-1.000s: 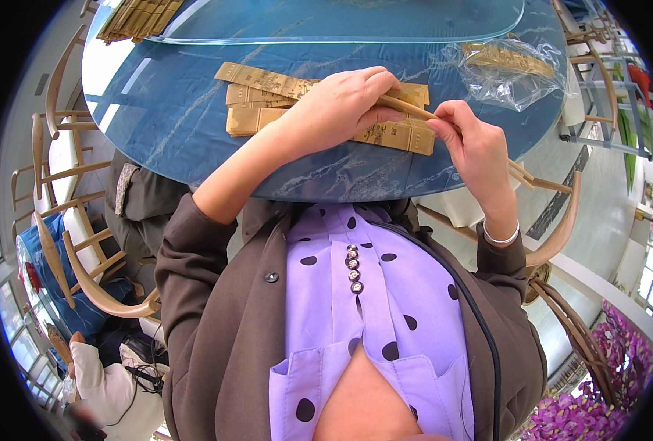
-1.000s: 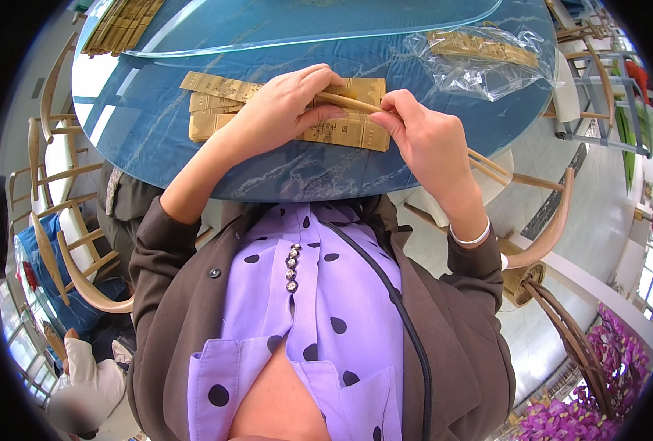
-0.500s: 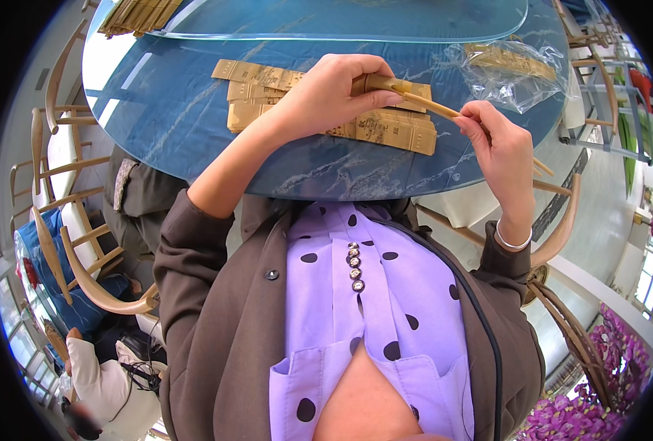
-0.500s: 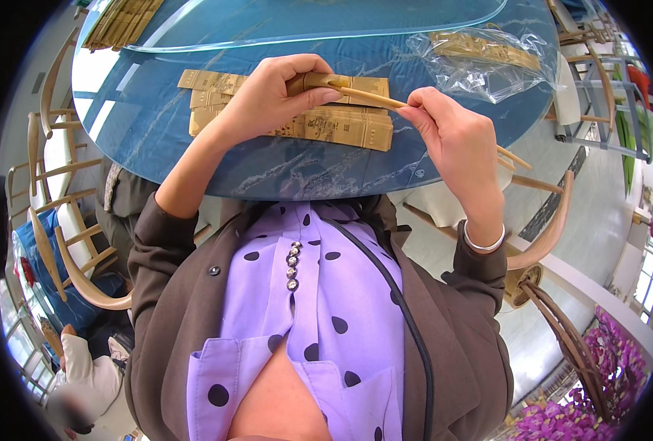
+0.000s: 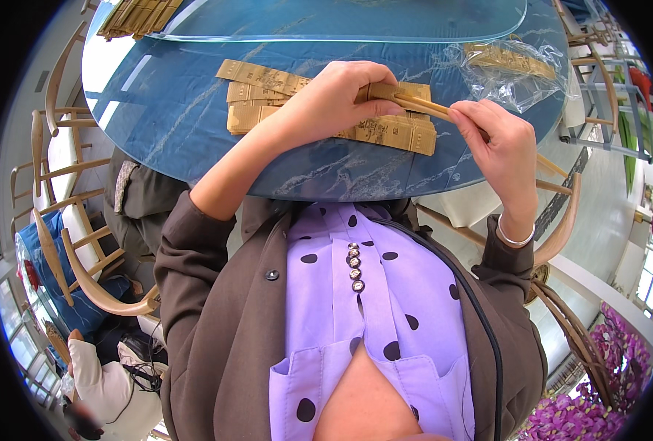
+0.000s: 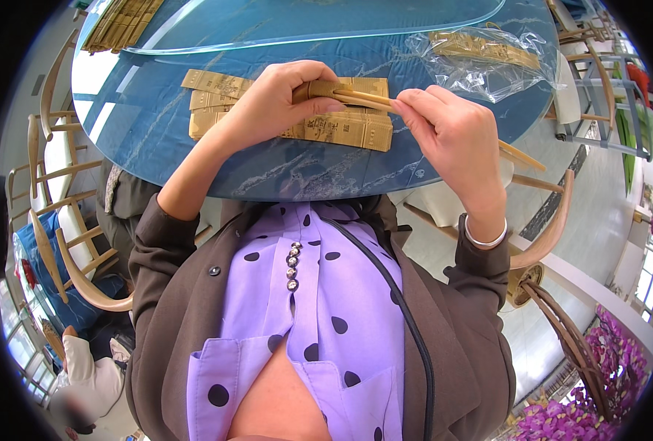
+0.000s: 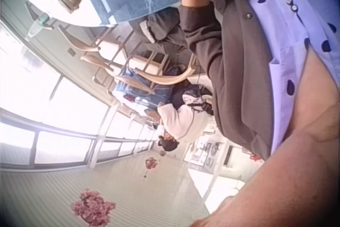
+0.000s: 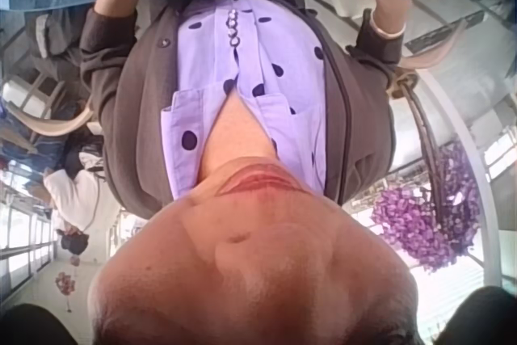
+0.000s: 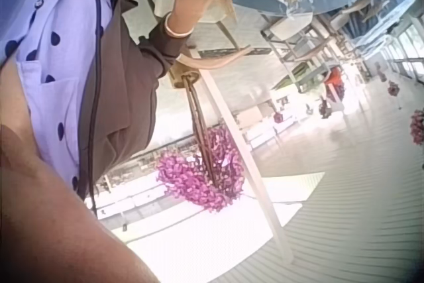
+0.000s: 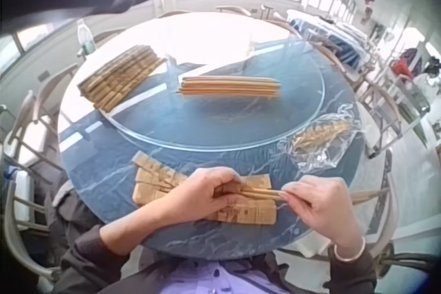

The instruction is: The person repeatedly picks up flat bamboo strips and thin bamboo rods from a glass table, aligns them, and slides the rods into slots on the strips. The person handles the items one at a time, stacking completed units on the table.

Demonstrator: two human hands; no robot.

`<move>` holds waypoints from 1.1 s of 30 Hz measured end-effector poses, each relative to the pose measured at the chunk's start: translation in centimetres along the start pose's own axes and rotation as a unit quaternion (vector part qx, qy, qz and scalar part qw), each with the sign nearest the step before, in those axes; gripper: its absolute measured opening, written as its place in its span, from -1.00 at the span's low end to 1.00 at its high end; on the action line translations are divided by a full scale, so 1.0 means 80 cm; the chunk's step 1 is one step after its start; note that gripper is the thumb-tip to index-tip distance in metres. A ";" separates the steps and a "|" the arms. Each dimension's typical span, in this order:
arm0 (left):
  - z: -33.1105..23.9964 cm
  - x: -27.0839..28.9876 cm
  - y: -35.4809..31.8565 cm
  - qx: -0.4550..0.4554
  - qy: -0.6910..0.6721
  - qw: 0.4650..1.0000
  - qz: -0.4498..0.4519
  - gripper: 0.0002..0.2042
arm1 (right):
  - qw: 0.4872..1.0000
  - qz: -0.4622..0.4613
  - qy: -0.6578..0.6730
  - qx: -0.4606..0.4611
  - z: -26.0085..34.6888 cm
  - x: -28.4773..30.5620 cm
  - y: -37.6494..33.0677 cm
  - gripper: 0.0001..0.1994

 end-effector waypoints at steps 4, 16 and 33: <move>0.000 -0.002 0.001 -0.007 0.004 1.000 0.009 -0.70 | 1.000 -0.002 0.007 0.010 0.003 -0.009 0.004 -0.90; -0.044 0.024 -0.012 -0.140 0.124 0.947 -0.262 -0.76 | 0.996 -0.057 0.052 -0.035 0.001 -0.040 0.000 -0.80; -0.099 0.034 -0.054 -0.020 -0.148 0.914 -0.376 -0.84 | 0.978 -0.195 0.052 0.059 0.084 -0.034 0.028 -0.62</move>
Point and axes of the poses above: each hand's wrist, its own y-axis towards the middle knuckle, its own x-axis out of the back of the hand, z = x × y, the point moved 4 cm from there along y, towards the middle knuckle, and after that the axes turned 7 degrees about x, right-handed, at the moved point
